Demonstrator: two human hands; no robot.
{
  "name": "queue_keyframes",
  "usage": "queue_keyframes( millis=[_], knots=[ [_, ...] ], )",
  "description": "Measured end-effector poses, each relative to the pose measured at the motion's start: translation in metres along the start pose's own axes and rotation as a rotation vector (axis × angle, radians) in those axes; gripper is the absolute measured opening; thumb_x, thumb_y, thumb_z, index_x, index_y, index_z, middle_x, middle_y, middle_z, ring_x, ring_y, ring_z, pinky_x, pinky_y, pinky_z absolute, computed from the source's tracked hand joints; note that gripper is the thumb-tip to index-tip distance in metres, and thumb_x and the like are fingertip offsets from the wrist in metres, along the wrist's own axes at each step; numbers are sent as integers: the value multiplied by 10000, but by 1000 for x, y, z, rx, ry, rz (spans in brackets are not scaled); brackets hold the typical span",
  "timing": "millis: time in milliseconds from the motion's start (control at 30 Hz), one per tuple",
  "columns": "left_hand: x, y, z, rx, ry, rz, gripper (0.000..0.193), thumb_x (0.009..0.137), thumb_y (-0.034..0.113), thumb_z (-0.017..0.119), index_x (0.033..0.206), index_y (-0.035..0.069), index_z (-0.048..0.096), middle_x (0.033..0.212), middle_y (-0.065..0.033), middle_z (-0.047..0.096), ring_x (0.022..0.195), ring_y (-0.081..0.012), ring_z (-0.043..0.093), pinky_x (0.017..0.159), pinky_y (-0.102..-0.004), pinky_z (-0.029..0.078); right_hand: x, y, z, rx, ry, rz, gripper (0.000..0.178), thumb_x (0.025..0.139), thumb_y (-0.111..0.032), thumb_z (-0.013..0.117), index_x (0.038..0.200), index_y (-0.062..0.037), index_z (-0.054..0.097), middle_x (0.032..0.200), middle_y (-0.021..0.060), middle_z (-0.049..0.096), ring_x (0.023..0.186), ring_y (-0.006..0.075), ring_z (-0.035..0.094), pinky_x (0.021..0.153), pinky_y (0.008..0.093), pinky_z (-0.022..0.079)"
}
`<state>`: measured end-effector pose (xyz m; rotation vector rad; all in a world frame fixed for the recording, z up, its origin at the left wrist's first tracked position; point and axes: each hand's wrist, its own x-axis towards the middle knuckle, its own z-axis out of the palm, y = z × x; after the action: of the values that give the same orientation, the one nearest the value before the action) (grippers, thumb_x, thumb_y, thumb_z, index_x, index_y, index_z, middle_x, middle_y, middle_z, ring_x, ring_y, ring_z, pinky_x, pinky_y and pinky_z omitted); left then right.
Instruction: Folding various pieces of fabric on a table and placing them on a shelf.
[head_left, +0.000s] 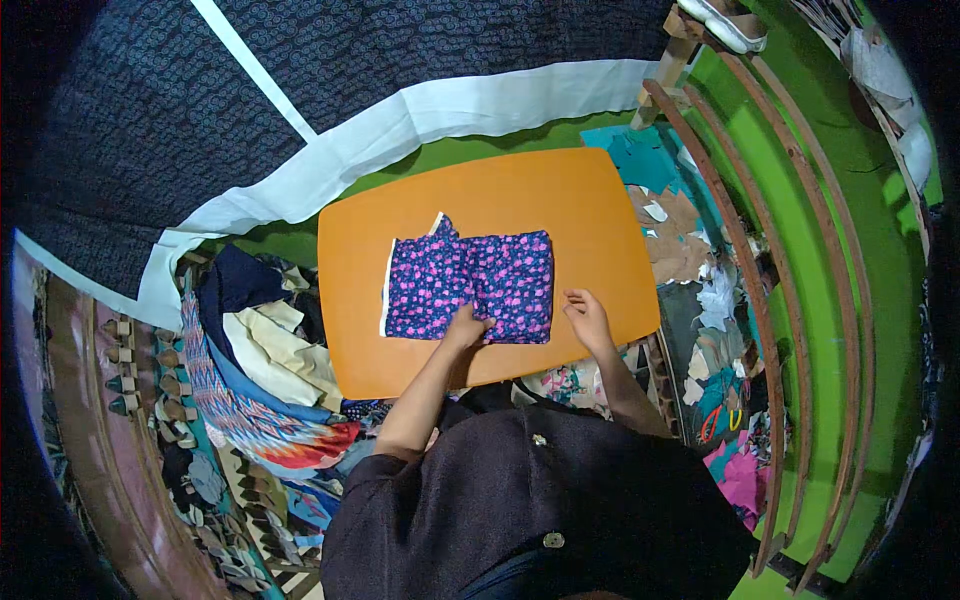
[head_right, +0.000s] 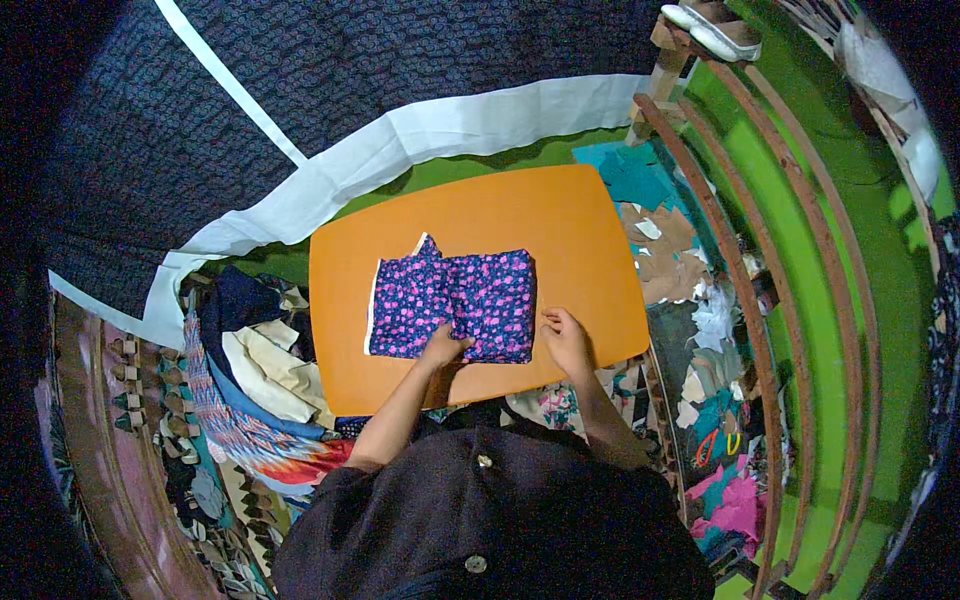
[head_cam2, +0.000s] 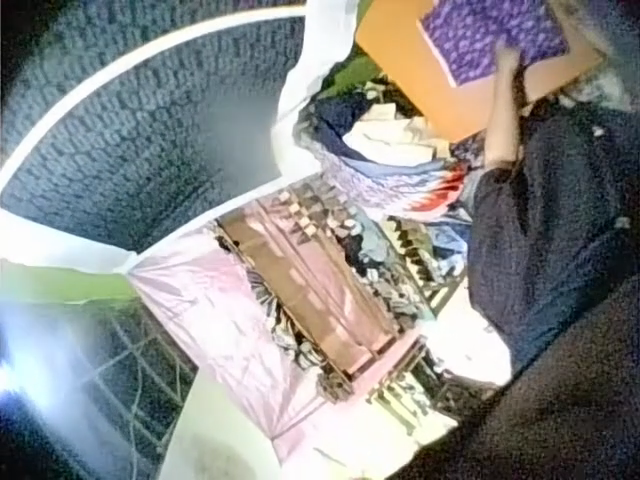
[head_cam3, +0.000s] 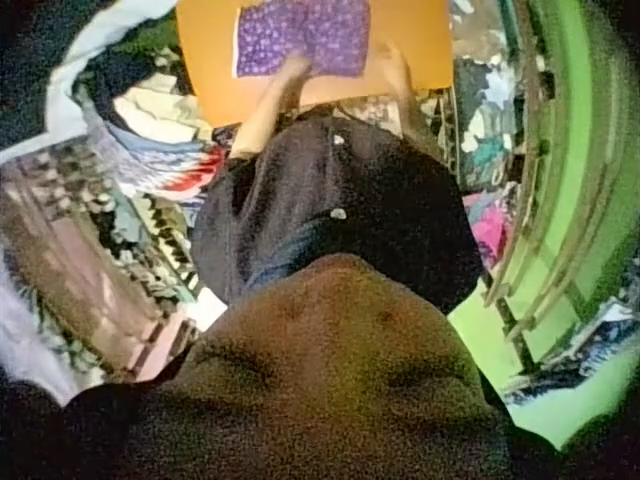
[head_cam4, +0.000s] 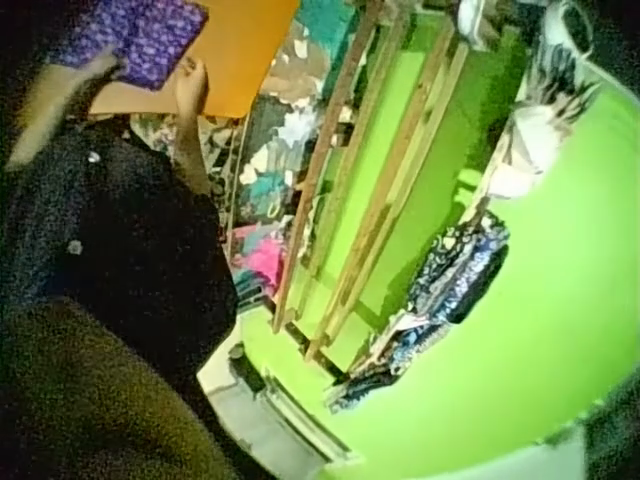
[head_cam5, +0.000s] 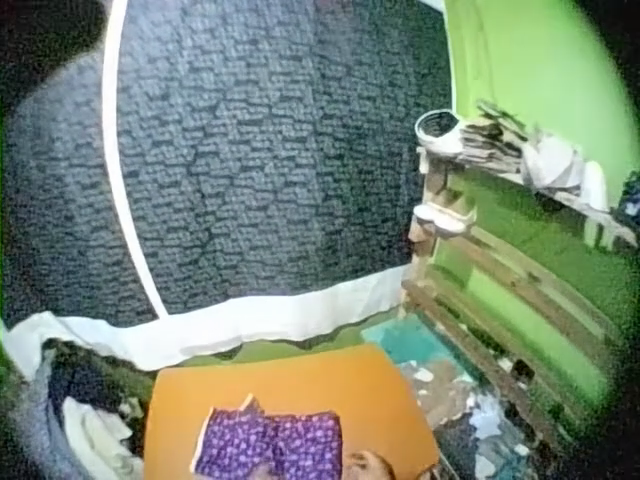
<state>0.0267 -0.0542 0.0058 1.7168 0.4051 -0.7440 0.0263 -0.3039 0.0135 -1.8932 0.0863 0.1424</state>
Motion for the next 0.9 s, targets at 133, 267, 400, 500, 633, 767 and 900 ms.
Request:
queue_keyframes(
  millis=[133,267,400,500,633,767,900],
  knots=[
    [-45,29,8,450,598,527,595,711,88,616,1235,-20,356,1152,-282,426,1061,-395,429,926,-418,339,6,9,7,-50,13,98,397,773,-142,572,1111,36,464,1071,191,540,958,267,556,809,325,441],
    [-30,46,11,639,730,883,562,765,169,566,1251,-7,345,1221,-282,363,1111,-413,372,944,-453,305,28,53,31,-118,105,164,446,774,-140,593,1134,50,411,944,159,572,865,212,566,750,288,447],
    [9,13,32,856,545,515,655,837,435,436,1374,158,184,1379,-262,151,1276,-405,160,987,-589,123,35,50,51,22,-1,196,350,751,-56,607,1053,54,469,838,98,611,745,151,583,673,243,459],
    [27,-7,43,931,528,460,652,844,479,399,1375,174,177,1395,-231,138,1293,-385,120,982,-605,93,29,31,46,294,-217,132,241,734,51,555,972,29,522,862,89,613,764,133,587,684,250,469],
    [10,14,51,869,369,404,606,857,471,382,1365,185,216,1402,-194,157,1298,-355,140,965,-630,71,20,-12,31,428,-196,77,236,736,62,544,967,24,510,879,75,601,765,123,581,683,243,466],
    [19,3,18,127,157,757,572,882,439,349,1319,72,312,1301,-163,381,1194,-301,364,997,-445,234,17,-77,44,444,-303,-61,231,732,44,575,945,27,486,822,60,572,701,93,538,611,225,447],
    [-43,20,-43,-1049,-57,302,737,847,612,261,1268,16,364,1216,-159,467,1130,-262,447,943,-417,360,11,-134,81,326,-786,-9,570,794,-203,624,1271,-38,358,1180,164,475,973,186,513,820,306,433]
  ],
)
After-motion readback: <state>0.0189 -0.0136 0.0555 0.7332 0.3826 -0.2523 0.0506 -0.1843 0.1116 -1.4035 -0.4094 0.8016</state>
